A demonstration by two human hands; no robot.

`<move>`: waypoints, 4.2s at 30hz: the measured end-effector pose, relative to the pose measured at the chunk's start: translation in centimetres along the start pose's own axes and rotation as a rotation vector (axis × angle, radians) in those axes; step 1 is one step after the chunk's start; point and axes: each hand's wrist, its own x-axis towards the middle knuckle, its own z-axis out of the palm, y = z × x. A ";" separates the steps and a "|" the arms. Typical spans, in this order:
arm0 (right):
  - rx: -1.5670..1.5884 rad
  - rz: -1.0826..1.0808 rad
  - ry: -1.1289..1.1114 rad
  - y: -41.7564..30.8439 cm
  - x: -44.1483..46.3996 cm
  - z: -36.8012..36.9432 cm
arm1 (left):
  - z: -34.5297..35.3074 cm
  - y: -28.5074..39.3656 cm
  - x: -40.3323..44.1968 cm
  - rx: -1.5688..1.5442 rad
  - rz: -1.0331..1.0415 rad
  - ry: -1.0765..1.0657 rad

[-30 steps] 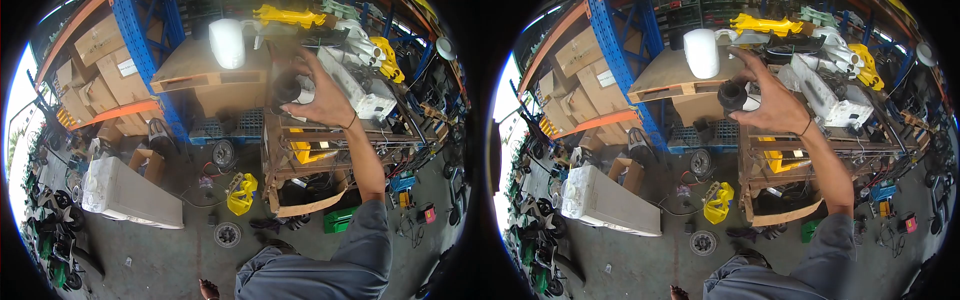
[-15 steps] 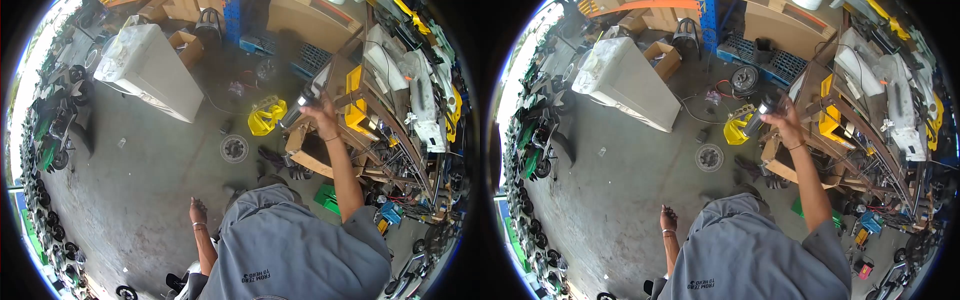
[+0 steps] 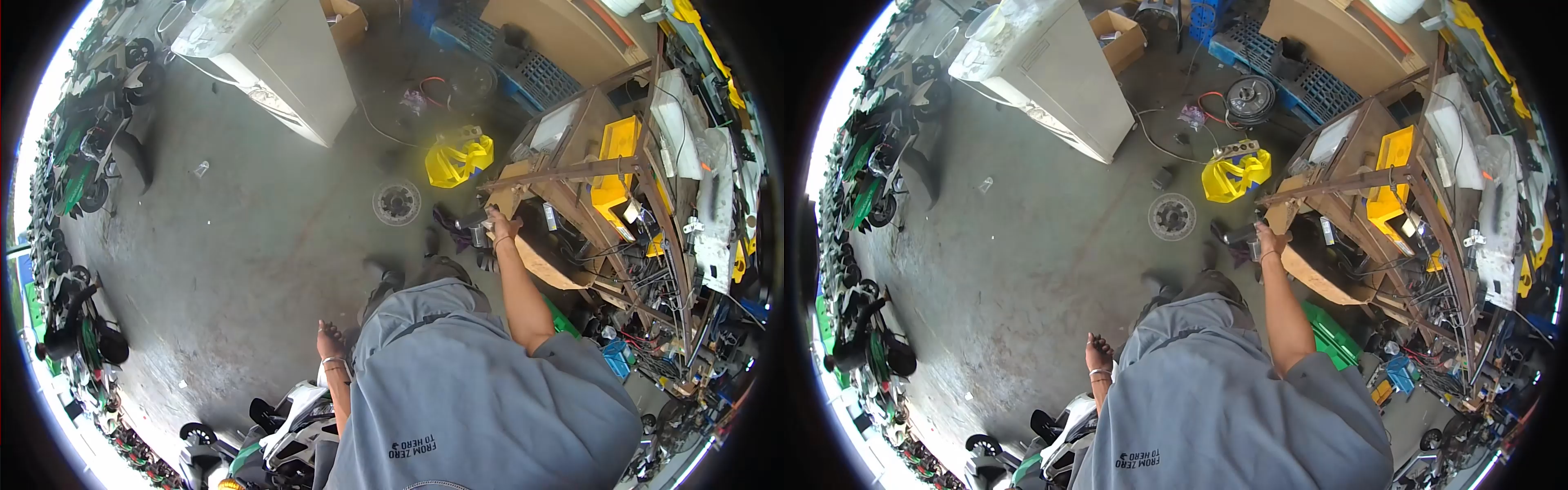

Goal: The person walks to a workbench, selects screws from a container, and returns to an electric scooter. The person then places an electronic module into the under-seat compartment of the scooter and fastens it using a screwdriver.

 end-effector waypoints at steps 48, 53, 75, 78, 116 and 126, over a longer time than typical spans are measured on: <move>-1.044 -0.974 -1.532 -2.3 -90.1 82.8 | -37.2 48.9 26.9 -1.052 0.249 0.485; -1.548 -0.948 -1.361 4.7 -97.8 85.6 | -47.4 52.2 33.3 -1.111 0.124 0.519; -1.710 -0.922 -1.337 18.7 -150.1 110.9 | -88.6 94.2 48.0 -0.593 -0.014 0.656; -1.739 -1.106 -1.391 22.5 -159.1 116.3 | -92.4 97.3 47.7 -0.639 -0.043 0.730; -1.635 -0.806 -1.345 39.1 -240.7 160.2 | -162.2 177.9 78.6 -0.909 0.235 0.402; -1.284 -1.156 -1.397 35.8 -264.1 178.1 | -171.7 193.1 87.0 -0.934 0.229 0.370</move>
